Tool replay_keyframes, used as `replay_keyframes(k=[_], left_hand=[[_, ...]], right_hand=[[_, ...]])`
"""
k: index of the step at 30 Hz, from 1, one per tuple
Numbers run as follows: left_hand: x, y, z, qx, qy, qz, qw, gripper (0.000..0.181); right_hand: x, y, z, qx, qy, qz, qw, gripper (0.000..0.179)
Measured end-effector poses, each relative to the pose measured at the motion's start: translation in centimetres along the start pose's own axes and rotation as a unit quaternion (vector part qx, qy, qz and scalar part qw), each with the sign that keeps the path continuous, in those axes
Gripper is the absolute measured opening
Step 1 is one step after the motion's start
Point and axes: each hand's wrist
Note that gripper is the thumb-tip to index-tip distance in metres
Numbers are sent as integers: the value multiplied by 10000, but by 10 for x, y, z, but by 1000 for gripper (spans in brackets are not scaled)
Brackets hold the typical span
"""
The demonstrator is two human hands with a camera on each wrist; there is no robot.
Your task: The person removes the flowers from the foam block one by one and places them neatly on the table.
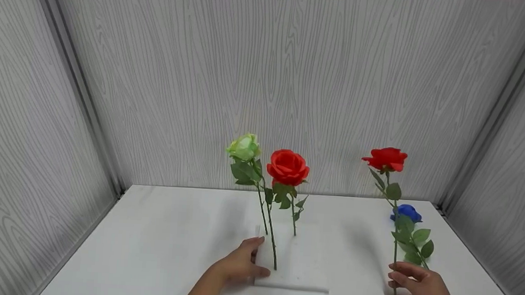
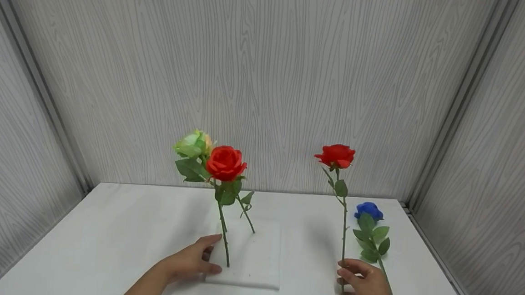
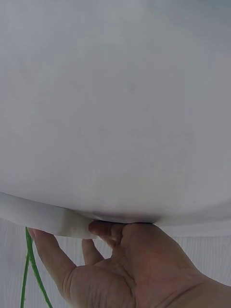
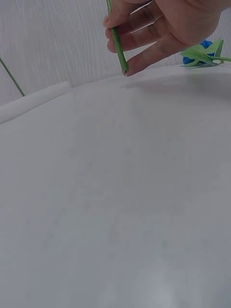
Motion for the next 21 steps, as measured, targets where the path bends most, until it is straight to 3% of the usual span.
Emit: replay_keyframes(k=[10,21], left_hand=[[0,0,0,30,0,-63,10000,98],[-2,0,-2,-9,73,45,10000,99]], right_hand=[[3,20,2,383,150,771,9962,50],[9,38,2,440,-395,1134,9918,42]])
Point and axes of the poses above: each hand's wrist, its own z-axis away from the middle knuckle, its own y-axis out of the back of the hand, x = y × z
